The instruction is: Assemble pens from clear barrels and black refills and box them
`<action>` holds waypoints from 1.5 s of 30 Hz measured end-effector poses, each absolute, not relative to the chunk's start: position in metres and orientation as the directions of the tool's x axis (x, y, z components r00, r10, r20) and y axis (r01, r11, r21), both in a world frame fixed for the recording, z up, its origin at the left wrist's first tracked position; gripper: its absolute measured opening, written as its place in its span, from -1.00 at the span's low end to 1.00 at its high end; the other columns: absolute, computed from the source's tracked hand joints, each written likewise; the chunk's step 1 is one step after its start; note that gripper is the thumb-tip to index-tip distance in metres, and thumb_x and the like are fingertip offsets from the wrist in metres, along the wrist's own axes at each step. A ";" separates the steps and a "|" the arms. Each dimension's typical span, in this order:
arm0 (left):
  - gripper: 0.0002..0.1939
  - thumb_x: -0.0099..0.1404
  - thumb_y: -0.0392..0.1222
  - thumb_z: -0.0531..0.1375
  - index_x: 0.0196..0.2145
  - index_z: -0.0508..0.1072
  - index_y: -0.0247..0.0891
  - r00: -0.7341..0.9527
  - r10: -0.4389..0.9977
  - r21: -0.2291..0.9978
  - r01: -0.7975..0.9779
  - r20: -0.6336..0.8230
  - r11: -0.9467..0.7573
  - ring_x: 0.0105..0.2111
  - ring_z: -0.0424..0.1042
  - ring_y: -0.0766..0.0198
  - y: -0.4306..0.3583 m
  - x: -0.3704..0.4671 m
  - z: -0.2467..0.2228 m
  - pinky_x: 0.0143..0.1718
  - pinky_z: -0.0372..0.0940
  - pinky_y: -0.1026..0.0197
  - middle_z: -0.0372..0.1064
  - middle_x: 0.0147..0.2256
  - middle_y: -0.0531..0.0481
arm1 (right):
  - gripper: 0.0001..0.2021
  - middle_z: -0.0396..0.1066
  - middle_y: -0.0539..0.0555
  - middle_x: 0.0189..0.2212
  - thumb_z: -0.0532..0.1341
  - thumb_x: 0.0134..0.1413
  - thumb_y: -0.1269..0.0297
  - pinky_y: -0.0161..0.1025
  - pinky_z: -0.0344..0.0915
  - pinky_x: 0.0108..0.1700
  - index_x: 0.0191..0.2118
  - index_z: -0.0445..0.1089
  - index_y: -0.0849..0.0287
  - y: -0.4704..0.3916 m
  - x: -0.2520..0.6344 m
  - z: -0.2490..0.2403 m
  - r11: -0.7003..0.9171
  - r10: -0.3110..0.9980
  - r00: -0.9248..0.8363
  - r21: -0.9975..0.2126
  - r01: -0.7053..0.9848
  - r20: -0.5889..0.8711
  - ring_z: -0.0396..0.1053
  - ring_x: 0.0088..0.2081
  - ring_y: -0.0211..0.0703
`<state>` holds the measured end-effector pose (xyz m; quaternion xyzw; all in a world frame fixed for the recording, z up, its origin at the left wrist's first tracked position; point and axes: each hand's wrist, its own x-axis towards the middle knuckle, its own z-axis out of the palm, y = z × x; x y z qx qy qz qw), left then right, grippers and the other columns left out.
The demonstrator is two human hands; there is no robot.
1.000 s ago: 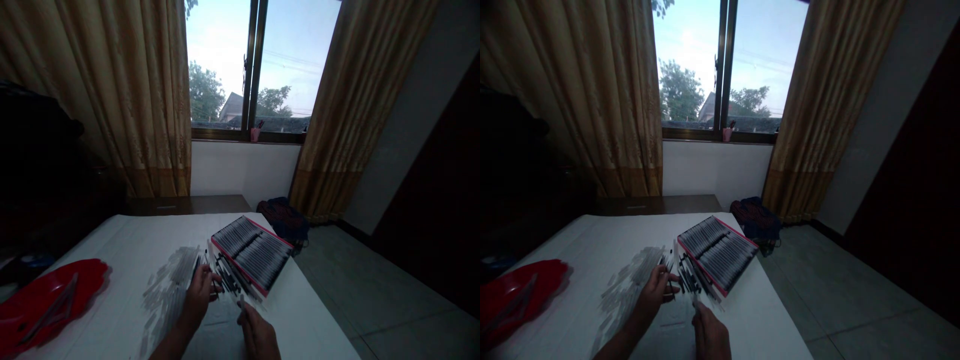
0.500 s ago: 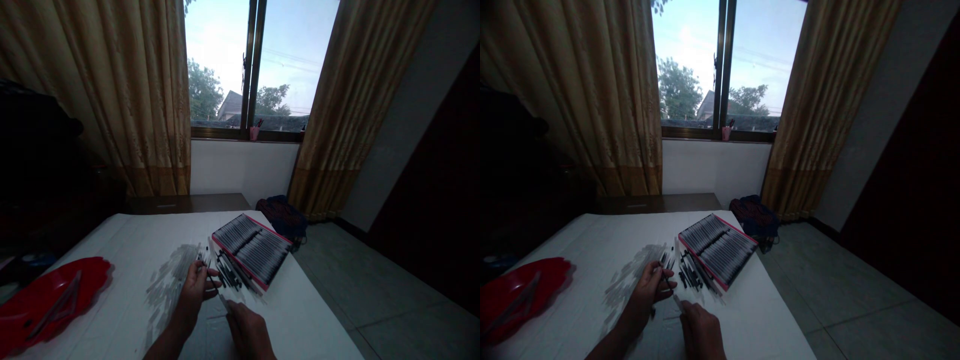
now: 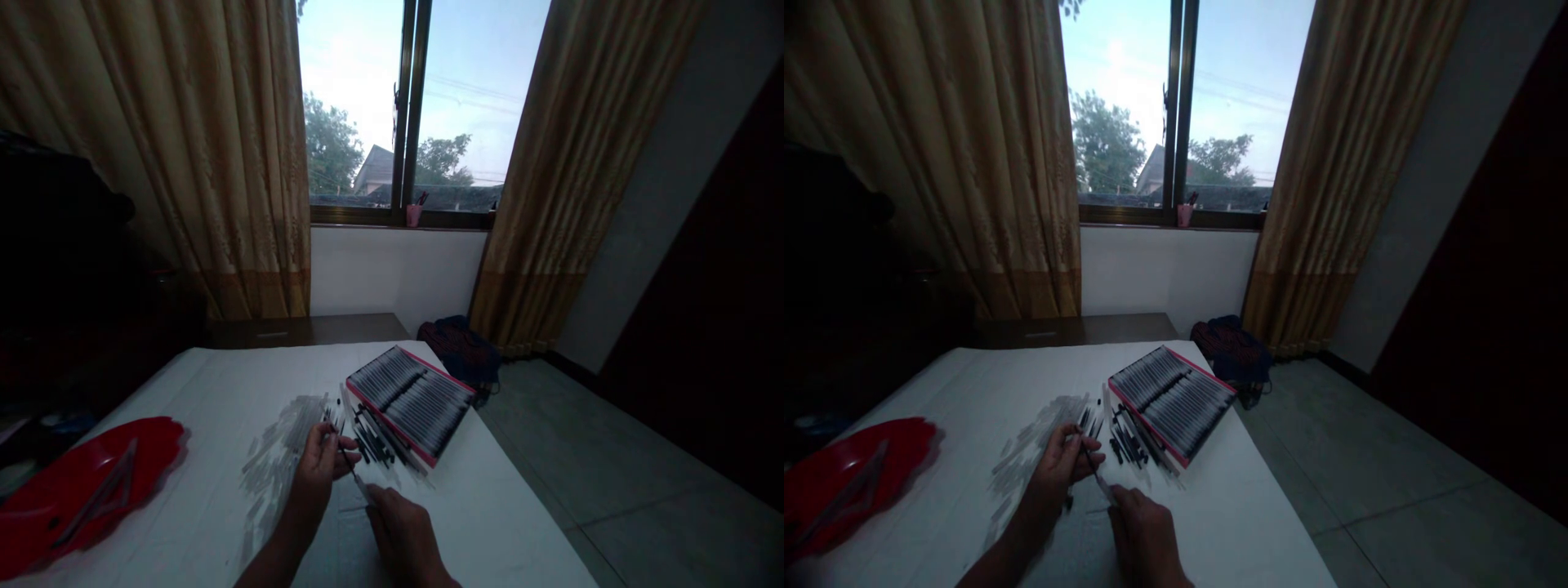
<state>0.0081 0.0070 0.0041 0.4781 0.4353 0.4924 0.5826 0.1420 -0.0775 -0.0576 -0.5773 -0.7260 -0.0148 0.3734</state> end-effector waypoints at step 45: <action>-0.59 0.08 0.15 0.17 -0.27 0.18 -0.18 0.010 1.000 0.989 -0.149 0.013 -0.011 -0.47 0.54 0.19 0.003 -0.015 0.023 -0.49 0.41 0.19 0.45 -0.43 0.06 | -0.74 0.50 0.02 -0.38 0.04 0.14 0.38 -0.37 0.27 -0.39 -0.06 0.32 0.08 -0.078 0.132 -0.044 0.340 0.885 -0.159 -0.372 0.864 0.438 0.49 -0.38 -0.17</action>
